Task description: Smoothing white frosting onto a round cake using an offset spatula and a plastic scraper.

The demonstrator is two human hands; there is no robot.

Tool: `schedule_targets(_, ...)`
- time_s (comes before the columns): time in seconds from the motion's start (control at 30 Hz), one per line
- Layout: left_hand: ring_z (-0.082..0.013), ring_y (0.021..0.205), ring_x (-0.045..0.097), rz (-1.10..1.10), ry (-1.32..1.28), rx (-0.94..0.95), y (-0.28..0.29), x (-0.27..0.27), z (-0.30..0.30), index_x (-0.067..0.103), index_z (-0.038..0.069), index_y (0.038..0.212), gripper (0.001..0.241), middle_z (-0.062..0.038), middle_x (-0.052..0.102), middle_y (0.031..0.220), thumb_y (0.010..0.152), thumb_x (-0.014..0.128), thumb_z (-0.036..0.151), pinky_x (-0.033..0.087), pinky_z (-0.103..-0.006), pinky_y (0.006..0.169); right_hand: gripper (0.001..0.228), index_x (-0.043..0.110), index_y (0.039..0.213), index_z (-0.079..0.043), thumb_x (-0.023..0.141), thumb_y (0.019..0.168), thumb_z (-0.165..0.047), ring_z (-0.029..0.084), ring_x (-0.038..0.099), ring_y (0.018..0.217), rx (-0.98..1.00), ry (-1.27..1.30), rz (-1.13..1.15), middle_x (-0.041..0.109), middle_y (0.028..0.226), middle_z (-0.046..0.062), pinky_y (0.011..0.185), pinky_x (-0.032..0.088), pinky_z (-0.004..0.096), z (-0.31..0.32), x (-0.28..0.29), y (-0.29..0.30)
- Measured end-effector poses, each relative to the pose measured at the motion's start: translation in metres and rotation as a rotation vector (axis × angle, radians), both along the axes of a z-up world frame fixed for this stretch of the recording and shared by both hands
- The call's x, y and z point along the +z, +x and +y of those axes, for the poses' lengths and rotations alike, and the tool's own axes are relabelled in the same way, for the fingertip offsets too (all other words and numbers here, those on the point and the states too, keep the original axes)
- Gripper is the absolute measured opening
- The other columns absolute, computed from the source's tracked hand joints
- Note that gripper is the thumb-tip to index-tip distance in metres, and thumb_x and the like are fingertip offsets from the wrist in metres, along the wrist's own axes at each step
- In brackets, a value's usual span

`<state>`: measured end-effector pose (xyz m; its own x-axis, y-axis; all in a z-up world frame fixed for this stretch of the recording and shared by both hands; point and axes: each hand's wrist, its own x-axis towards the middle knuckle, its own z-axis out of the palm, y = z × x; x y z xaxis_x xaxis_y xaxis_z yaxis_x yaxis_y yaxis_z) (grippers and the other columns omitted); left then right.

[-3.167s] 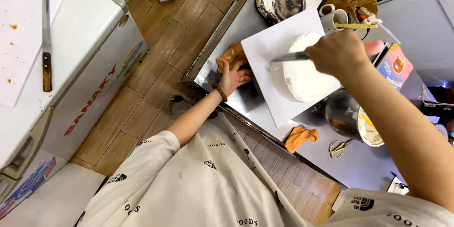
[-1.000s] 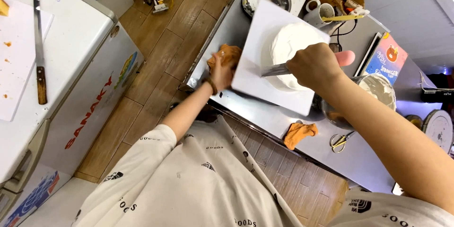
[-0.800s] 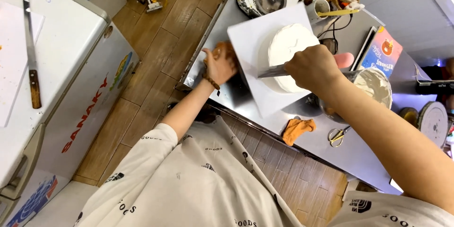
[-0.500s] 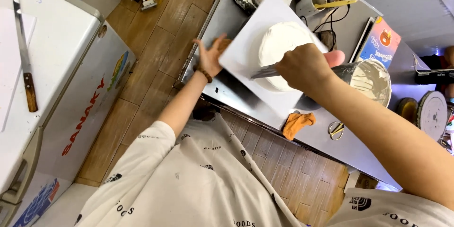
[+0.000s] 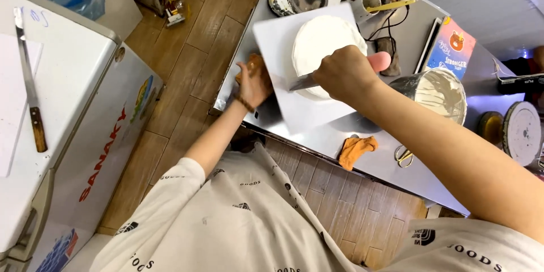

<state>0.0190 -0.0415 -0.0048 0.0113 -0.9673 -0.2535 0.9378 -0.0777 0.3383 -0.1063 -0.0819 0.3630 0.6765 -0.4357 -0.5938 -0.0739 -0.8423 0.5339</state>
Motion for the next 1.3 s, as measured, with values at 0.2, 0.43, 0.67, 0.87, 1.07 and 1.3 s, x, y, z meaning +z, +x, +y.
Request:
schedule_targets(0.2,-0.0318,0.154,0.025,0.116,0.033,-0.313,-0.012,-0.026,0.024,0.018,0.015,0.165,0.129,-0.014,0.026,0.168,0.069,0.019,0.101,0.026,-0.0511,0.124,0.015,0.078,0.076,-0.020,0.068,0.088,-0.019,0.019,0.075,0.074,-0.049,-0.012,0.003,0.077,0.080,0.000,0.057,0.053,0.033,-0.006,0.002,-0.023)
schedule_targets(0.43,-0.0444,0.146,0.038,-0.139,-0.078,-0.557,0.010,0.040,0.043,0.015,0.006,0.163,0.133,-0.030,0.032,0.161,0.068,0.015,0.100,0.038,-0.0615,0.114,0.033,0.075,0.120,-0.029,0.069,0.088,-0.036,0.024,0.072,0.082,-0.898,0.265,-0.539,0.078,0.095,0.007,0.075,0.056,0.038,0.005,0.080,-0.168)
schedule_targets(0.67,-0.0427,0.147,0.040,-0.232,0.000,-0.558,0.011,0.052,0.042,0.016,-0.001,0.159,0.134,-0.027,0.031,0.162,0.070,0.016,0.098,0.041,-0.0597,0.114,0.045,0.065,0.146,-0.022,0.063,0.102,-0.013,0.017,0.056,0.068,-1.356,-0.327,-1.738,0.063,0.077,0.014,0.065,0.049,0.039,0.058,-0.120,-0.349)
schedule_targets(0.87,-0.0423,0.146,0.040,-0.146,0.022,-0.633,-0.013,0.037,0.053,0.019,-0.003,0.159,0.133,-0.029,0.032,0.161,0.072,0.017,0.098,0.037,-0.0548,0.117,0.037,0.070,0.137,-0.012,0.060,0.101,-0.009,0.047,0.065,0.082,-1.284,-0.834,-1.423,0.068,0.092,0.028,0.072,0.050,0.055,0.070,-0.230,-0.360)
schedule_targets(1.07,-0.0430,0.147,0.039,-0.062,0.045,-0.550,-0.008,0.041,0.070,0.013,0.000,0.161,0.137,-0.030,0.027,0.163,0.067,0.019,0.100,0.033,-0.0551,0.120,0.042,0.067,0.140,-0.023,0.060,0.099,-0.020,0.046,0.066,0.088,-1.644,-0.603,-1.282,0.070,0.096,0.026,0.077,0.053,0.055,0.179,-0.198,-0.336)
schedule_targets(1.3,-0.0410,0.146,0.036,-0.017,0.169,-0.257,0.039,0.069,0.052,0.011,0.011,0.164,0.141,-0.019,0.027,0.165,0.058,0.016,0.104,0.035,-0.0644,0.114,0.049,0.065,0.143,-0.031,0.064,0.096,-0.016,0.023,0.067,0.076,-1.833,-0.424,-1.448,0.070,0.087,0.013,0.075,0.054,0.040,0.250,-0.184,-0.292)
